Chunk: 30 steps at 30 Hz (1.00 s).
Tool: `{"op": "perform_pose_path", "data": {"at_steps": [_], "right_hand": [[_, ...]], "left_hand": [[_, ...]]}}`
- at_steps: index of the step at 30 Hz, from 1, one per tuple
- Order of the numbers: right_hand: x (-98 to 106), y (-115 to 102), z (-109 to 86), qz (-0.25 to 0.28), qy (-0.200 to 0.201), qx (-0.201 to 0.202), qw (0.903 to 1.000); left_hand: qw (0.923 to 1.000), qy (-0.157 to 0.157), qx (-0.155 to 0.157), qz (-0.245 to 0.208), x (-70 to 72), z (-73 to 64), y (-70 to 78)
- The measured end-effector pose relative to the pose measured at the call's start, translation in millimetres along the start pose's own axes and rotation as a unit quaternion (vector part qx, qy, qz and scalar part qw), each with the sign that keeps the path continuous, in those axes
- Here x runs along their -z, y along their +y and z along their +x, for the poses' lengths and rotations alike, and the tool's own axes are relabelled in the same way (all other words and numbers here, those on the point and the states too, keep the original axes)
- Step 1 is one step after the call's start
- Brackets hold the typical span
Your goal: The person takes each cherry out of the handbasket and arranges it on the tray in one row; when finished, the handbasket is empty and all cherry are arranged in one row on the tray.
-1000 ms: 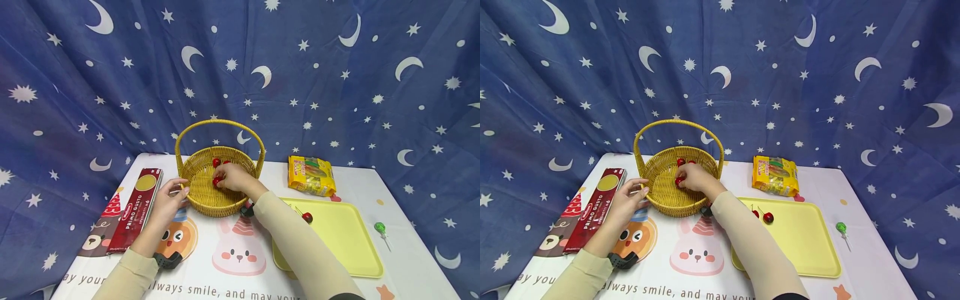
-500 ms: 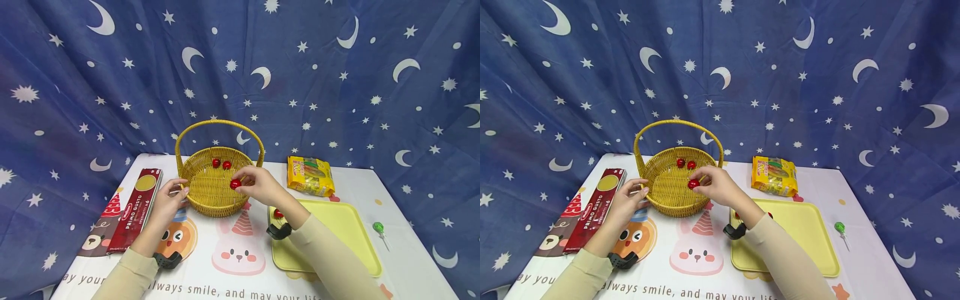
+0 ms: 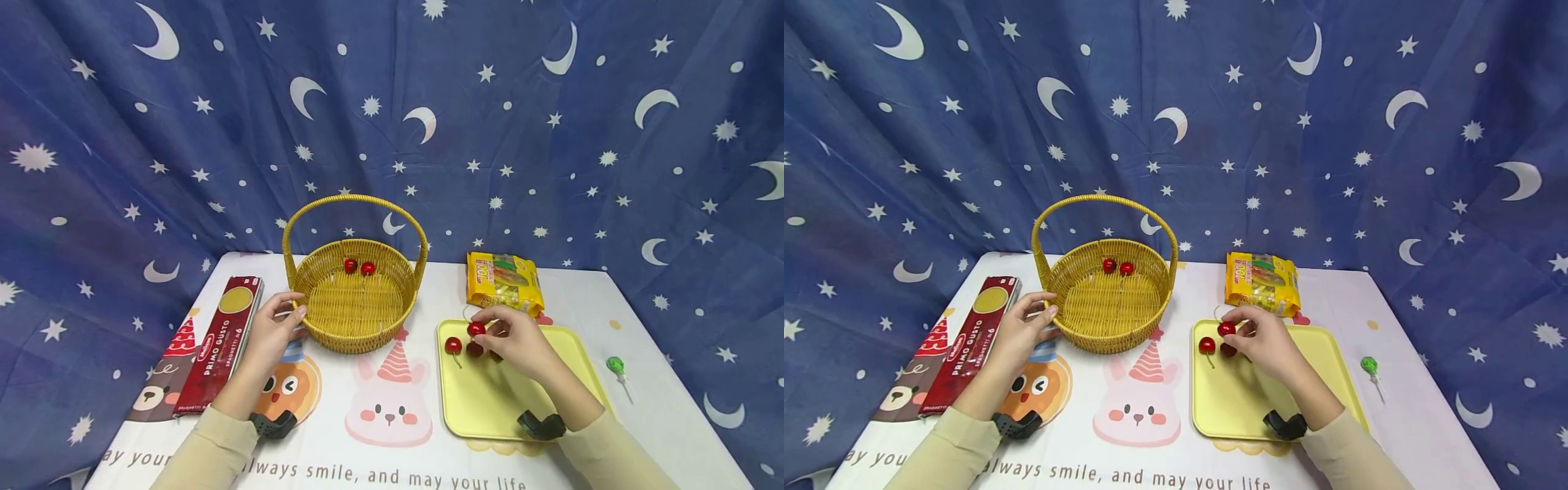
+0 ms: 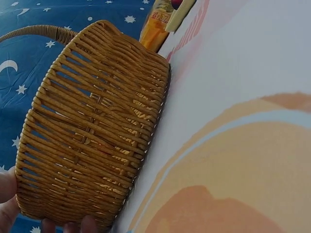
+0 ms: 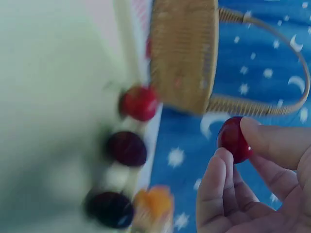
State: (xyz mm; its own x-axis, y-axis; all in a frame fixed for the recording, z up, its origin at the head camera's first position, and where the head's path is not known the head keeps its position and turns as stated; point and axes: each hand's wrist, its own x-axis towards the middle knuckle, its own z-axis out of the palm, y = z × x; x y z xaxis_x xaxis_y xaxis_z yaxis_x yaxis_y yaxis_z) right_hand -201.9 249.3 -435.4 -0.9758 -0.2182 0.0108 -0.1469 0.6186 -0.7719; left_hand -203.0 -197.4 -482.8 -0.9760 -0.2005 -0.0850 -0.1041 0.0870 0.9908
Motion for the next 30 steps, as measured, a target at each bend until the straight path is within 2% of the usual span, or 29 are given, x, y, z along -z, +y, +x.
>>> {"op": "perform_pose_path", "data": {"at_steps": [6, 10, 16, 23, 26, 30], "right_hand": [[22.5, 37.2, -14.7, -0.069, 0.039, -0.062, 0.9949], [29.3, 56.8, -22.9, -0.097, 0.033, -0.101, 0.9896], [30.9, 74.7, -25.2, -0.096, 0.026, -0.130, 0.9865], [32.1, 78.3, -25.8, -0.086, 0.012, -0.135, 0.9870], [34.3, 74.8, -25.8, -0.106, 0.015, -0.121, 0.9868], [37.3, 60.5, -24.5, -0.120, 0.038, -0.082, 0.9887]], "left_hand": [[0.9999, -0.003, -0.003, -0.010, -1.2, 1.2, -1.7], [0.9999, -0.003, 0.000, -0.011, 0.0, 0.7, -2.1], [1.0000, -0.002, 0.001, -0.007, 1.7, 0.1, -1.2], [1.0000, -0.002, 0.000, -0.005, 2.0, -0.4, -0.8], [1.0000, -0.001, 0.000, -0.006, 2.2, -0.3, -0.9], [1.0000, -0.001, -0.001, -0.009, 2.5, 0.3, -1.4]]}}
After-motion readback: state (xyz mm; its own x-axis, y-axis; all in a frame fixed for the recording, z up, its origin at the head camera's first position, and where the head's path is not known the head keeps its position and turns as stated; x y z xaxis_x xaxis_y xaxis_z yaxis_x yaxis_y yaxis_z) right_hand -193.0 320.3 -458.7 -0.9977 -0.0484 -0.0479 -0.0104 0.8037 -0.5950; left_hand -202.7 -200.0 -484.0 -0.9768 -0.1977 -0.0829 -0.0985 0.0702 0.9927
